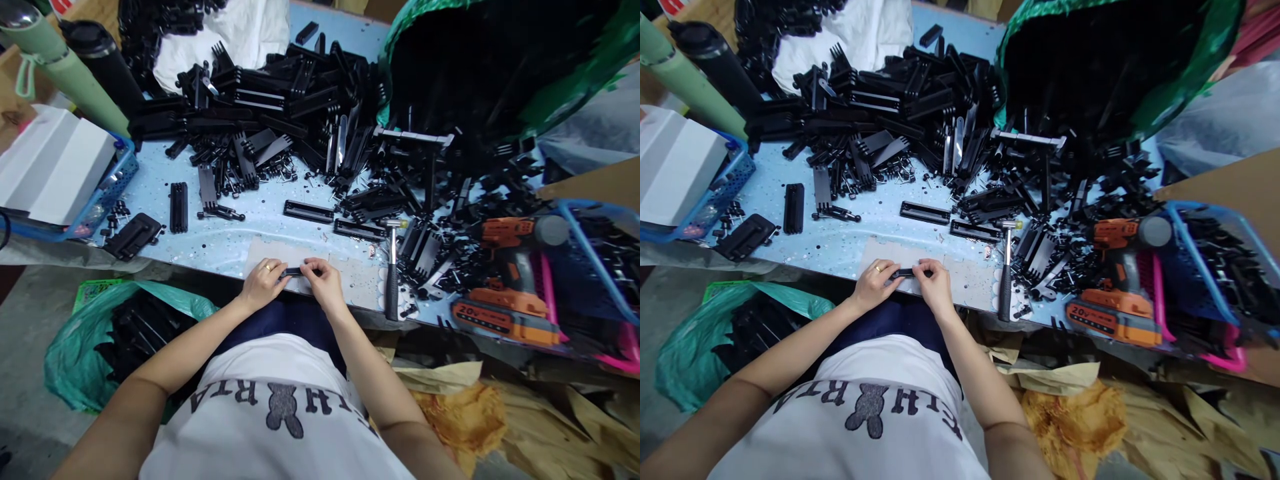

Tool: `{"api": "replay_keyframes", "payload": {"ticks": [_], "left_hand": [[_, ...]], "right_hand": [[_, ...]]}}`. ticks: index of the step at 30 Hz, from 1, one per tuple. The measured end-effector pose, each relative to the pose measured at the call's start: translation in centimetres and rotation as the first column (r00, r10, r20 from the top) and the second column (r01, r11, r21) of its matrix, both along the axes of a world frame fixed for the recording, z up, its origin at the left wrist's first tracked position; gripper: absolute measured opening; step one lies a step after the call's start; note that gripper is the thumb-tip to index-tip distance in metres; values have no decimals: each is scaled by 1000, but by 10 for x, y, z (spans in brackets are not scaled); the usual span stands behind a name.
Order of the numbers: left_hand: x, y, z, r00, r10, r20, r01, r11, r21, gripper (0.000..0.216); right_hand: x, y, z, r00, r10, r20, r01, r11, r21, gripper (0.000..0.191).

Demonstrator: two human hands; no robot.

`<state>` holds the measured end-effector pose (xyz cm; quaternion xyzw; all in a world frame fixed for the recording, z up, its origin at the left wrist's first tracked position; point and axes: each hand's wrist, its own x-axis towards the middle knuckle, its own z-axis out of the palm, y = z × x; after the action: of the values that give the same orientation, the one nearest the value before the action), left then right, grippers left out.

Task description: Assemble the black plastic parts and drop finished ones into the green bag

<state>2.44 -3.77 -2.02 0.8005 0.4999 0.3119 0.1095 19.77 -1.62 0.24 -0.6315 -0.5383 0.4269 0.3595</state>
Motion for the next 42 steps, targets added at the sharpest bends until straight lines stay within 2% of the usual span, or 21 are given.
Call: {"api": "replay_keyframes", "payload": {"ticks": [4, 7, 8, 10, 12, 13, 15, 17, 21, 23, 26, 28, 29, 31, 33, 35, 36, 37, 39, 40, 42], "left_hand": [[-1, -1, -2, 994, -82, -70, 88, 993, 81, 24], [-1, -1, -2, 990, -109, -94, 117, 989, 86, 25], [-1, -1, -1, 989, -111, -95, 118, 990, 73, 25], [-1, 0, 0, 987, -112, -118, 119, 992, 51, 25], [-2, 0, 2, 978, -114, -176, 125, 991, 55, 27], [-2, 1, 3, 970, -121, -211, 136, 989, 58, 28], [-2, 1, 7, 950, -151, -273, 170, 984, 47, 33], [0, 3, 13, 925, -191, -329, 201, 980, -6, 41], [0, 10, 29, 887, -258, -384, 205, 963, -173, 59], [-4, 14, 37, 909, -308, -282, 234, 935, -266, 56], [-12, 17, 45, 916, -371, 153, 401, 839, -367, 44], [-15, 17, 49, 821, -285, 495, 481, 812, -330, 42], [-14, 16, 51, 752, -202, 628, 477, 824, -306, 39], [-10, 15, 54, 605, 8, 796, 383, 873, -301, 33], [-5, 16, 58, 484, 227, 845, 246, 892, -380, 35], [-3, 21, 61, 383, 410, 828, 129, 863, -488, 38], [-2, 23, 62, 344, 474, 810, 103, 839, -535, 39], [-3, 25, 63, 311, 523, 794, 101, 812, -575, 40], [-6, 28, 64, 276, 574, 771, 133, 772, -622, 38], [-8, 28, 64, 280, 581, 764, 152, 759, -633, 37], [-14, 27, 63, 308, 579, 755, 158, 752, -640, 42]], "right_hand": [[-5, -5, 0, 995, 16, 102, -23, 997, 72, 21], [-3, -9, 0, 975, 2, 220, -41, 984, 175, 21], [1, -10, 1, 967, -38, 251, -17, 977, 214, 23], [11, -10, 1, 951, -162, 265, 89, 960, 267, 38], [24, -8, 2, 947, -210, 244, 147, 956, 254, 46], [30, -7, 2, 956, -166, 242, 107, 966, 237, 42], [37, -6, 2, 962, 42, 269, -102, 972, 212, 31], [39, -4, 2, 916, 235, 326, -313, 926, 211, 26], [41, 3, 2, 837, 377, 397, -483, 850, 211, 27], [44, 7, 2, 835, 429, 344, -515, 829, 217, 28], [43, 6, 4, 884, 462, 79, -468, 866, 175, 28], [34, 2, 6, 886, 459, -70, -451, 886, 108, 32], [28, 0, 8, 881, 465, -93, -458, 885, 86, 36], [14, 5, 15, 872, 487, -58, -482, 872, 82, 40], [0, 25, 23, 889, 458, 8, -455, 882, 123, 37], [-11, 60, 32, 904, 382, 192, -418, 883, 211, 39], [-15, 80, 36, 869, 338, 361, -440, 861, 254, 43], [-19, 99, 40, 796, 303, 524, -486, 836, 254, 48], [-22, 129, 46, 625, 319, 712, -605, 774, 184, 55], [-21, 136, 49, 599, 353, 719, -645, 744, 172, 59], [-11, 132, 52, 677, 395, 622, -657, 705, 268, 65]]}}
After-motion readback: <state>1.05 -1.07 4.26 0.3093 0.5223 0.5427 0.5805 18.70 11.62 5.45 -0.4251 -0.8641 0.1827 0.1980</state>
